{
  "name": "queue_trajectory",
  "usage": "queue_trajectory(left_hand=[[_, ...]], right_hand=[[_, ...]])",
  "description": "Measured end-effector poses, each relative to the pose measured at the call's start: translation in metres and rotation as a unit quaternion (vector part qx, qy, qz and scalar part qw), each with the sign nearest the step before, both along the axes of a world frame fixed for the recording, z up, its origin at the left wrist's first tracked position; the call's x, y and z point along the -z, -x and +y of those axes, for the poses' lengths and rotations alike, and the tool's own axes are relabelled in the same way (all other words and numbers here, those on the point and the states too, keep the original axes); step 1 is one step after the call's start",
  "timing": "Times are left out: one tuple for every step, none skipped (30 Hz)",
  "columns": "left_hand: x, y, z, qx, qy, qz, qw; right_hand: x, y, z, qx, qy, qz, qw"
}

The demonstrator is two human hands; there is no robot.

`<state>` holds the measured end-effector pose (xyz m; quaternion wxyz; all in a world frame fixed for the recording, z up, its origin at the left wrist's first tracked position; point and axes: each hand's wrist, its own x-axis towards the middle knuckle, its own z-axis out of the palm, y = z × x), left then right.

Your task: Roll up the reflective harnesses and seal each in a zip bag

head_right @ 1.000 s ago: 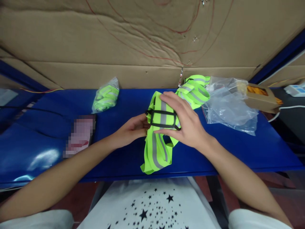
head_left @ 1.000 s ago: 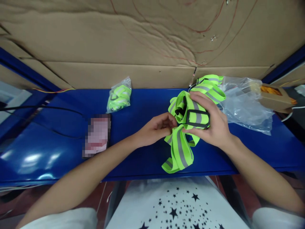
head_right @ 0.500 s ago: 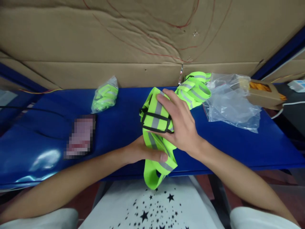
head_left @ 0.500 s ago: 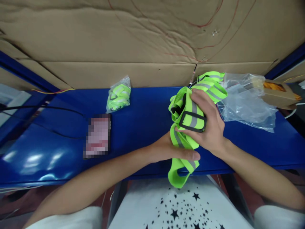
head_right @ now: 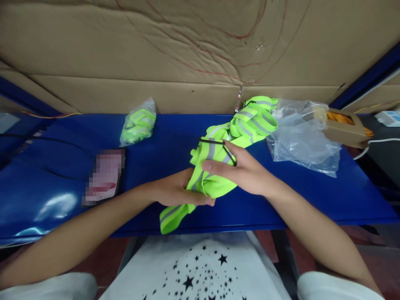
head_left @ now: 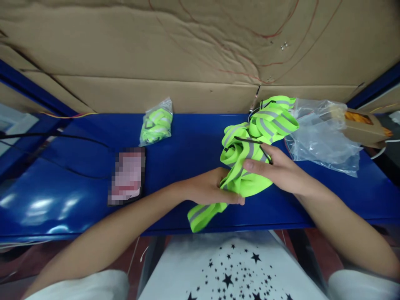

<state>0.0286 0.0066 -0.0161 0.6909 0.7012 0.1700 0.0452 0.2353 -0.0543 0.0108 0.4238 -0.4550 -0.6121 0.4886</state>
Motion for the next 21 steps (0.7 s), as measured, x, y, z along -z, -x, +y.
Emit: queue_trajectory(left_hand=[[-0.001, 0.002, 0.002, 0.016, -0.008, 0.006, 1.000], [-0.002, 0.004, 0.003, 0.029, -0.011, 0.010, 0.999], [-0.003, 0.006, 0.004, 0.037, -0.008, 0.014, 0.999], [-0.004, 0.007, 0.004, 0.039, 0.001, 0.016, 0.999], [-0.005, 0.008, 0.004, 0.038, 0.012, 0.017, 0.999], [-0.005, 0.008, 0.003, 0.032, 0.024, 0.014, 0.999], [-0.006, 0.007, 0.001, 0.022, 0.032, 0.012, 0.999], [-0.006, 0.006, 0.000, 0.012, 0.037, 0.010, 0.999], [-0.006, 0.006, 0.000, 0.007, 0.039, 0.008, 0.999], [-0.006, 0.005, 0.000, 0.008, 0.040, 0.008, 0.999], [-0.006, 0.006, 0.001, 0.016, 0.039, 0.014, 0.999], [-0.005, 0.006, 0.002, 0.026, 0.037, 0.022, 0.999], [-0.004, 0.007, 0.004, 0.039, 0.035, 0.029, 0.998], [-0.003, 0.008, 0.005, 0.049, 0.035, 0.037, 0.997], [-0.001, 0.009, 0.007, 0.056, 0.036, 0.047, 0.997], [0.000, 0.009, 0.007, 0.055, 0.038, 0.056, 0.996], [0.002, 0.009, 0.007, 0.048, 0.040, 0.062, 0.996], [0.003, 0.009, 0.006, 0.038, 0.044, 0.066, 0.996], [0.003, 0.008, 0.005, 0.029, 0.047, 0.073, 0.996], [0.002, 0.008, 0.004, 0.022, 0.046, 0.077, 0.996], [-0.001, 0.008, 0.003, 0.025, 0.039, 0.080, 0.996]], right_hand=[[0.003, 0.000, 0.001, -0.018, 0.045, 0.039, 0.998], [0.005, 0.000, 0.002, -0.034, 0.090, 0.073, 0.993], [0.006, 0.001, 0.003, -0.050, 0.131, 0.102, 0.985], [0.007, 0.001, 0.004, -0.069, 0.164, 0.124, 0.976], [0.007, 0.002, 0.004, -0.093, 0.188, 0.139, 0.968], [0.006, 0.002, 0.003, -0.122, 0.201, 0.148, 0.961], [0.005, 0.003, 0.002, -0.150, 0.201, 0.149, 0.956], [0.003, 0.004, 0.000, -0.172, 0.191, 0.142, 0.956], [0.002, 0.004, -0.001, -0.183, 0.176, 0.127, 0.959], [0.000, 0.005, -0.002, -0.177, 0.162, 0.110, 0.965], [0.000, 0.005, -0.003, -0.155, 0.149, 0.092, 0.972], [0.000, 0.005, -0.004, -0.123, 0.138, 0.078, 0.980], [0.001, 0.005, -0.003, -0.086, 0.132, 0.069, 0.985], [0.004, 0.006, -0.002, -0.051, 0.125, 0.065, 0.989], [0.006, 0.006, -0.001, -0.021, 0.115, 0.063, 0.991], [0.009, 0.006, 0.001, 0.002, 0.100, 0.059, 0.993], [0.012, 0.007, 0.003, 0.019, 0.078, 0.052, 0.995], [0.014, 0.008, 0.005, 0.035, 0.050, 0.038, 0.997], [0.016, 0.010, 0.006, 0.050, 0.015, 0.015, 0.999], [0.017, 0.012, 0.006, 0.063, -0.023, -0.017, 0.998], [0.017, 0.013, 0.005, 0.073, -0.056, -0.055, 0.994]])
